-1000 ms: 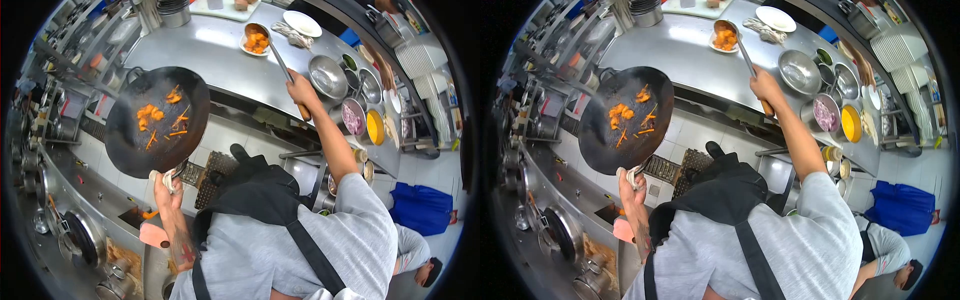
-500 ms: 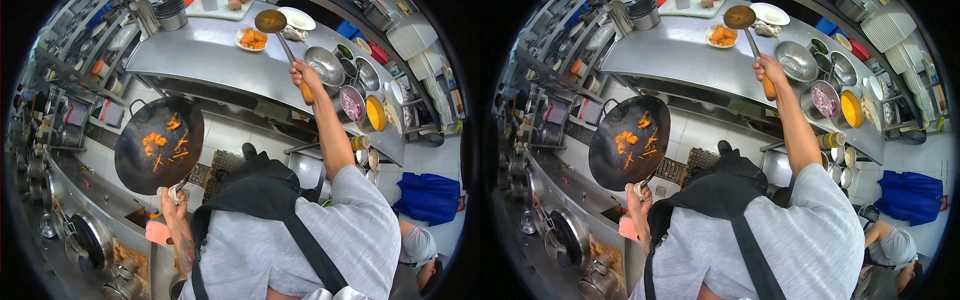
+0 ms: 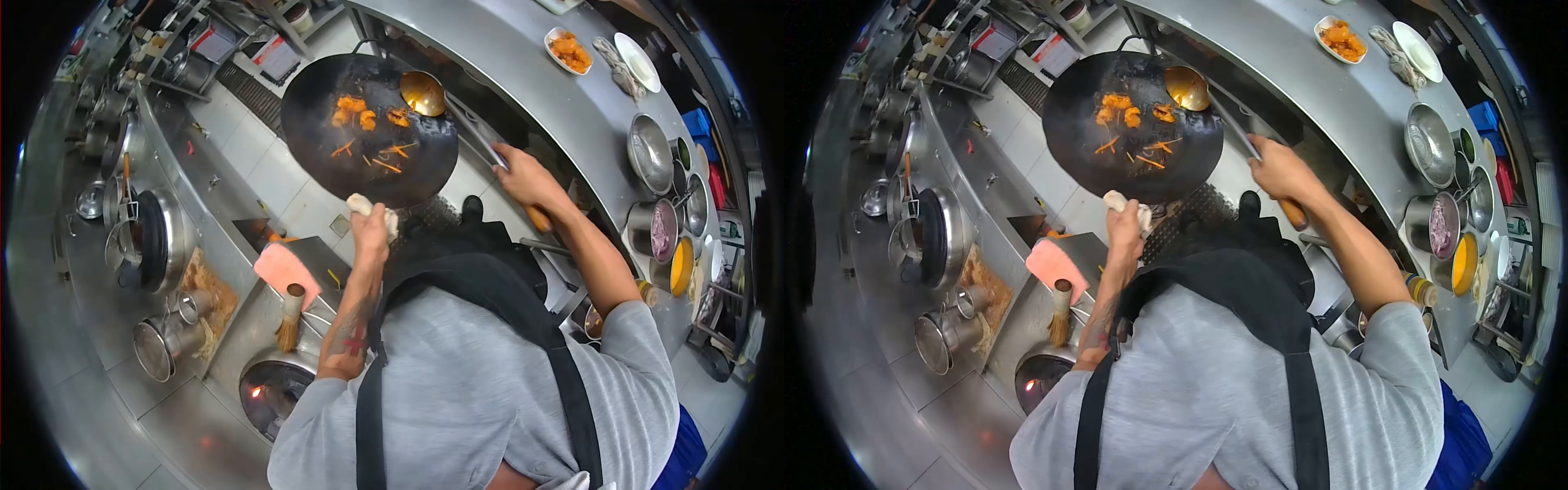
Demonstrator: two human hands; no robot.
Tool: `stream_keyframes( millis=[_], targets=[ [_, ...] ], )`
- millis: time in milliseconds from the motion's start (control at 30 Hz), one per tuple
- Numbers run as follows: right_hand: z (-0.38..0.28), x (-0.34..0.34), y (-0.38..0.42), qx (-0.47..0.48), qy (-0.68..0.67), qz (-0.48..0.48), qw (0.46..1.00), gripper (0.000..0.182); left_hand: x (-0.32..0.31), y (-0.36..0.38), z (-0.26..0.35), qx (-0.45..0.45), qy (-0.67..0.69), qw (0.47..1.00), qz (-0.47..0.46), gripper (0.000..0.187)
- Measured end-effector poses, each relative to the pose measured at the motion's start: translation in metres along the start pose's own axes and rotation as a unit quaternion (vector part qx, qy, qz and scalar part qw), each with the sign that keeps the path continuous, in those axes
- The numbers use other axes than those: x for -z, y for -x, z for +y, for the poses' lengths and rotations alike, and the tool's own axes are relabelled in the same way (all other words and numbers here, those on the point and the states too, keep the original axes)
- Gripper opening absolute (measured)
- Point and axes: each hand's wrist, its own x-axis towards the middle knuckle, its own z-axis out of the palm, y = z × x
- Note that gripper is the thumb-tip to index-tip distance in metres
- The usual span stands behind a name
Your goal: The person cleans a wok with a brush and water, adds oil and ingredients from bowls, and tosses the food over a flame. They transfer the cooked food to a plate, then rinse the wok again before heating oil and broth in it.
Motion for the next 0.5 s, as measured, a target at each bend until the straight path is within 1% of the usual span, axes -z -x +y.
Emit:
stream_keyframes(
  millis=[33,67,100,133,167,200,267,300,333,367,400,433,467,500],
  targets=[
    [-0.012,-0.008,-0.001,-0.018,-0.003,-0.015,1.000,0.050,-0.003,0.003,-0.003,-0.015,0.002,1.000,0.001,0.005],
    [-0.016,-0.017,-0.004,-0.017,-0.005,-0.017,1.000,0.050,-0.005,-0.001,-0.010,-0.015,0.000,1.000,0.003,0.005],
    [-0.017,-0.026,-0.007,-0.044,-0.157,-0.082,0.983,0.049,-0.008,-0.005,-0.018,-0.027,-0.011,0.999,0.016,0.007],
    [-0.019,-0.032,-0.007,-0.071,-0.304,-0.147,0.939,0.048,-0.008,-0.009,-0.022,-0.038,-0.022,0.999,0.031,0.010],
    [-0.020,-0.034,-0.002,-0.086,-0.403,-0.189,0.892,0.048,-0.007,-0.013,-0.025,-0.006,-0.038,0.999,0.036,0.011],
    [-0.018,-0.031,0.005,-0.087,-0.403,-0.194,0.890,0.048,-0.006,-0.016,-0.028,-0.006,-0.040,0.998,0.041,0.011],
    [-0.001,-0.018,0.017,-0.079,-0.538,-0.311,0.779,0.051,0.002,-0.027,-0.037,0.020,-0.042,0.998,0.037,0.010],
    [0.013,-0.017,0.023,-0.075,-0.539,-0.315,0.778,0.051,0.001,-0.020,-0.022,0.075,-0.070,0.994,0.028,0.008],
    [0.032,-0.018,0.032,-0.100,-0.630,-0.349,0.687,0.050,0.002,-0.013,-0.010,0.073,-0.072,0.994,0.030,0.008],
    [0.044,-0.023,0.037,-0.124,-0.708,-0.374,0.586,0.050,0.003,-0.008,-0.001,0.109,-0.067,0.991,0.029,0.007],
    [0.053,-0.034,0.039,-0.143,-0.733,-0.392,0.537,0.048,0.003,-0.005,0.003,0.148,-0.062,0.987,0.027,0.006],
    [0.039,-0.036,0.048,-0.151,-0.679,-0.349,0.628,0.047,0.007,-0.004,0.001,0.153,-0.027,0.988,0.025,0.007],
    [0.015,-0.039,0.054,-0.158,-0.616,-0.304,0.710,0.046,0.015,-0.001,-0.002,0.159,-0.027,0.987,0.027,0.007],
    [0.002,-0.041,0.054,-0.149,-0.571,-0.299,0.750,0.047,0.024,0.001,-0.003,0.175,-0.004,0.985,0.005,0.007]
  ],
)
